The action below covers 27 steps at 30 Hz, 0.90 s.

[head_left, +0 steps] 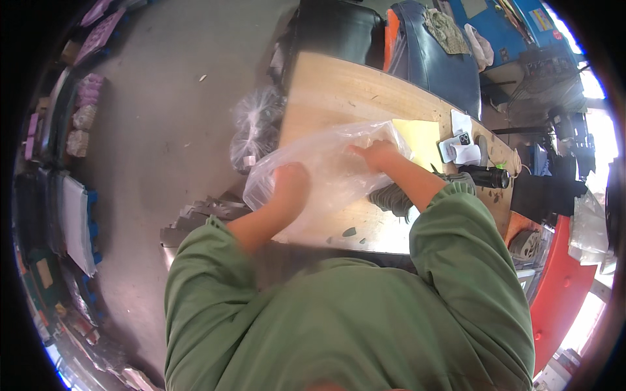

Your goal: The person removes a gray shoe sole from a red machine, then places it into a clear plastic bag on a wooden table. The person repeats this process with additional soles, stacking them inside the bag. The person then removes the bag from the table and returns to the machine to retrieve more soles.

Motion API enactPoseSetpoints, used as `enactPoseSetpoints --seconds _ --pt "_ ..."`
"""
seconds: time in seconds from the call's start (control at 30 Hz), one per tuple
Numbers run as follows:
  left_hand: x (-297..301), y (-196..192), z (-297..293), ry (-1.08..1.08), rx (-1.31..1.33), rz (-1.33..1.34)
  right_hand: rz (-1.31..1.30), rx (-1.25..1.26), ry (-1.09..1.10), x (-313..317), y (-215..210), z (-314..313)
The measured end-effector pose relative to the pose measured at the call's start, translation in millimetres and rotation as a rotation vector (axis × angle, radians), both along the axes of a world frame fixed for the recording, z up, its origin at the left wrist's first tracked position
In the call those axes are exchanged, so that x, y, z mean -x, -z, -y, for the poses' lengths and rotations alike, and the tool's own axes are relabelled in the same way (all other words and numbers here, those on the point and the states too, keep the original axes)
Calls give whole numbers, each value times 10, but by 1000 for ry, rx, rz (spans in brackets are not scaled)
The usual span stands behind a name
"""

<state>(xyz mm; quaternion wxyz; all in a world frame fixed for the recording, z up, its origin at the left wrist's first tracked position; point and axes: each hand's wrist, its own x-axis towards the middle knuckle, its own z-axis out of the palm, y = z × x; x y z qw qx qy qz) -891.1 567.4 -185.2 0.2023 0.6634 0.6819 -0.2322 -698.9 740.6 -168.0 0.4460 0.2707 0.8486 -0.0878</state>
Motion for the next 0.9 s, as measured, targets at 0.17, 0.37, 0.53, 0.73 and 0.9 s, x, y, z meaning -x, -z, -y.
enactPoseSetpoints --seconds 0.17,0.37,0.53,0.73,0.9 --pt "173 285 -345 -138 -141 422 -109 130 -39 -166 -20 -62" --pt "370 116 -413 -99 -22 -89 38 190 52 -284 -171 -259" --pt "181 -72 -425 -81 104 -159 70 177 -11 -410 -126 -448" --pt "-174 -88 -632 -72 163 -138 -146 203 232 -527 74 -897" --pt "-207 86 -836 -106 111 -166 -222 110 283 -597 355 -1108"
